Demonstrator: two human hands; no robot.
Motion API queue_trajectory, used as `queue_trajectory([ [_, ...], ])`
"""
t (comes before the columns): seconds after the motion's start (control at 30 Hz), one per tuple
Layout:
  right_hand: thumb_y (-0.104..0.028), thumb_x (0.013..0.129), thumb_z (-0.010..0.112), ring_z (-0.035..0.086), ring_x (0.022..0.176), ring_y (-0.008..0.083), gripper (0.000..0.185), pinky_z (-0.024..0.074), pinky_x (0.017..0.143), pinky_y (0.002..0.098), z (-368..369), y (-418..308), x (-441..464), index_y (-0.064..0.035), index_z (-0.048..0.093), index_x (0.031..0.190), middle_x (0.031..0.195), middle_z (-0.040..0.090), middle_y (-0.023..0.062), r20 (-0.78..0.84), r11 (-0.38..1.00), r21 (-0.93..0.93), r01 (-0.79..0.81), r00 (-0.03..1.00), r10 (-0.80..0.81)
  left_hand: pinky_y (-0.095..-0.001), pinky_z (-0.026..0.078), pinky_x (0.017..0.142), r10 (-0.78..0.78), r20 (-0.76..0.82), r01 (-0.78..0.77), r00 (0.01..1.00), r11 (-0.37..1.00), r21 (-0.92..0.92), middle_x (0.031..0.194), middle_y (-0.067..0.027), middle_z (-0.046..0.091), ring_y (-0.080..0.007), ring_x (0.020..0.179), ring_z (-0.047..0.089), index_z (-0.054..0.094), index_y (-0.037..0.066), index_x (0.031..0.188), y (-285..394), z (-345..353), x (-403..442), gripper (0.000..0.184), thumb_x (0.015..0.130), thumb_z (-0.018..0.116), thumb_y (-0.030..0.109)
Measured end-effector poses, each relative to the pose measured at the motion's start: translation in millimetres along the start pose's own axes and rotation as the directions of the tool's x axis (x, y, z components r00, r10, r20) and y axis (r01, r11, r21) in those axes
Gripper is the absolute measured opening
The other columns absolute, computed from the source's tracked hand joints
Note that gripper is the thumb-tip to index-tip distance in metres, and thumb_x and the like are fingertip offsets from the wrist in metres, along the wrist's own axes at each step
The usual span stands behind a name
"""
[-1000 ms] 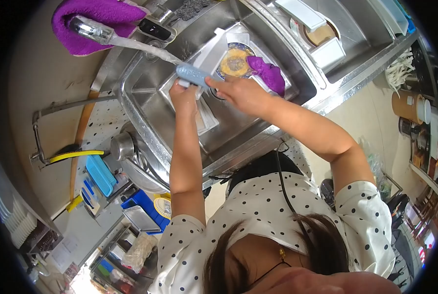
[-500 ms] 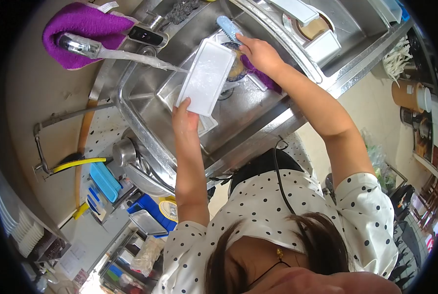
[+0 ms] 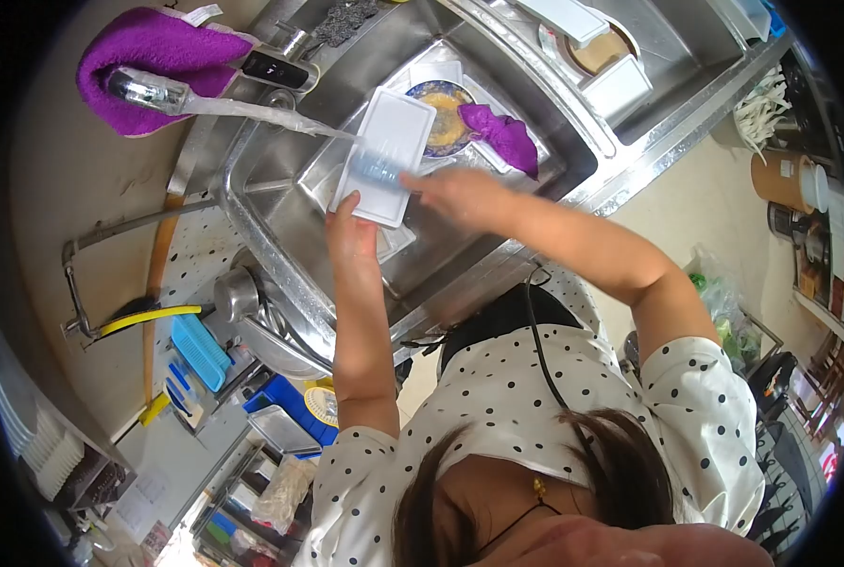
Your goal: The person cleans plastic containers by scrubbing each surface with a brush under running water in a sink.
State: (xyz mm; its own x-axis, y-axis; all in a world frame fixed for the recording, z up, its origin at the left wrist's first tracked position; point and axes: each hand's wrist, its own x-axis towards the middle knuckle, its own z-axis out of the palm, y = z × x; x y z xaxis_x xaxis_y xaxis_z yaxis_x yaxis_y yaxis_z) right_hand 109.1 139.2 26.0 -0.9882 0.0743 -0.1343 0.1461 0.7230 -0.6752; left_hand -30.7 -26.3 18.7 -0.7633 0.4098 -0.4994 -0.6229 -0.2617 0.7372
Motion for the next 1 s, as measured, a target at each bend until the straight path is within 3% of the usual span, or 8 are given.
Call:
queue_trajectory([
  [0.2, -0.025, 0.088, 0.059, 0.063, 0.089, 0.0325, 0.055, 0.0475, 0.08, 0.04, -29, 84, 26, -0.0066, 0.039, 0.136, 0.108, 0.063, 0.0179, -0.461, 0.918, 0.331, -0.22, 0.811, 0.36, -0.0491, 0.038, 0.102, -0.046, -0.026, 0.045, 0.999, 0.998, -0.044, 0.128, -0.021, 0.046, -0.0336, 0.119, 0.047, 0.036, -0.005, 0.131, 4, -6, -8, 0.054, 0.079, 0.051, -0.006],
  [0.3, -0.019, 0.079, 0.071, 0.052, 0.055, 0.0132, 0.076, 0.043, 0.051, 0.0267, -46, 65, 25, 0.0006, 0.029, 0.139, 0.082, 0.063, 0.0082, -0.2, 0.379, 0.923, -0.072, 0.752, 0.629, -0.0501, 0.036, 0.103, -0.122, 0.101, 0.134, 0.987, 0.984, -0.12, 0.128, -0.0213, 0.046, -0.0342, 0.12, 0.046, 0.035, -0.007, 0.131, 5, -6, -8, 0.054, 0.08, 0.051, -0.006],
  [0.4, -0.017, 0.072, 0.076, 0.047, 0.054, 0.0094, 0.082, 0.0382, 0.047, 0.0229, -47, 61, 30, -0.0019, 0.031, 0.139, 0.093, 0.062, 0.0118, -0.035, 0.108, 0.994, -0.024, 0.861, 0.507, -0.0501, 0.035, 0.103, -0.141, 0.105, 0.154, 0.984, 0.98, -0.128, 0.131, -0.0205, 0.043, -0.0337, 0.123, 0.043, 0.028, -0.004, 0.135, -8, -11, 20, 0.056, 0.085, 0.052, 0.0],
  [0.5, -0.015, 0.072, 0.075, 0.054, 0.059, 0.0119, 0.076, 0.0435, 0.051, 0.0258, -55, 36, 38, -0.0009, 0.036, 0.136, 0.095, 0.063, 0.0107, -0.178, 0.264, 0.962, 0.069, 0.892, 0.416, -0.0542, 0.034, 0.102, -0.036, 0.046, 0.031, 0.998, 0.995, 0.092, 0.137, -0.0192, 0.036, -0.033, 0.126, 0.039, 0.017, 0.001, 0.14, -27, -17, 43, 0.064, 0.09, 0.055, 0.014],
  [0.57, -0.002, 0.074, 0.067, 0.059, 0.087, 0.0124, 0.063, 0.0481, 0.07, 0.0259, -34, 26, 56, -0.0041, 0.043, 0.131, 0.102, 0.061, 0.0095, -0.47, 0.681, 0.72, 0.13, 0.814, 0.342, -0.0679, 0.031, 0.095, -0.234, -0.153, 0.25, 0.96, 0.963, 0.098, 0.138, -0.0186, 0.032, -0.0379, 0.125, 0.035, 0.012, 0.006, 0.14, -25, 7, 31, 0.072, 0.092, 0.047, 0.047],
  [0.63, -0.003, 0.074, 0.064, 0.061, 0.094, 0.0183, 0.063, 0.0482, 0.08, 0.0291, -27, -1, 50, -0.0048, 0.042, 0.132, 0.108, 0.062, 0.0152, -0.417, 0.831, 0.543, 0.118, 0.897, 0.145, -0.0616, 0.034, 0.096, -0.424, 0.101, 0.435, 0.9, 0.89, -0.135, 0.134, -0.0186, 0.039, -0.0358, 0.121, 0.04, 0.024, 0.004, 0.135, -18, 29, 11, 0.073, 0.089, 0.045, 0.056],
  [0.9, -0.01, 0.077, 0.06, 0.062, 0.081, 0.0306, 0.062, 0.0493, 0.066, 0.04, -15, -22, 9, -0.0187, 0.04, 0.136, 0.091, 0.062, 0.0126, 0.097, 0.958, -0.07, 0.278, 0.958, -0.271, -0.0478, 0.041, 0.097, -0.367, 0.163, 0.396, 0.916, 0.893, -0.216, 0.118, -0.0168, 0.053, -0.0316, 0.111, 0.052, 0.046, 0.002, 0.122, -64, 10, 12, 0.044, 0.089, 0.051, 0.031],
  [1.0, -0.014, 0.085, 0.057, 0.061, 0.086, 0.0317, 0.057, 0.0503, 0.078, 0.0352, -33, -25, -4, -0.0165, 0.038, 0.138, 0.103, 0.06, 0.0117, -0.006, 0.962, 0.074, 0.264, 0.964, -0.264, -0.049, 0.042, 0.096, -0.24, 0.147, 0.256, 0.96, 0.961, -0.103, 0.12, -0.0154, 0.053, -0.0318, 0.113, 0.051, 0.044, 0.003, 0.124, -70, -1, 18, 0.043, 0.087, 0.052, 0.021],
])
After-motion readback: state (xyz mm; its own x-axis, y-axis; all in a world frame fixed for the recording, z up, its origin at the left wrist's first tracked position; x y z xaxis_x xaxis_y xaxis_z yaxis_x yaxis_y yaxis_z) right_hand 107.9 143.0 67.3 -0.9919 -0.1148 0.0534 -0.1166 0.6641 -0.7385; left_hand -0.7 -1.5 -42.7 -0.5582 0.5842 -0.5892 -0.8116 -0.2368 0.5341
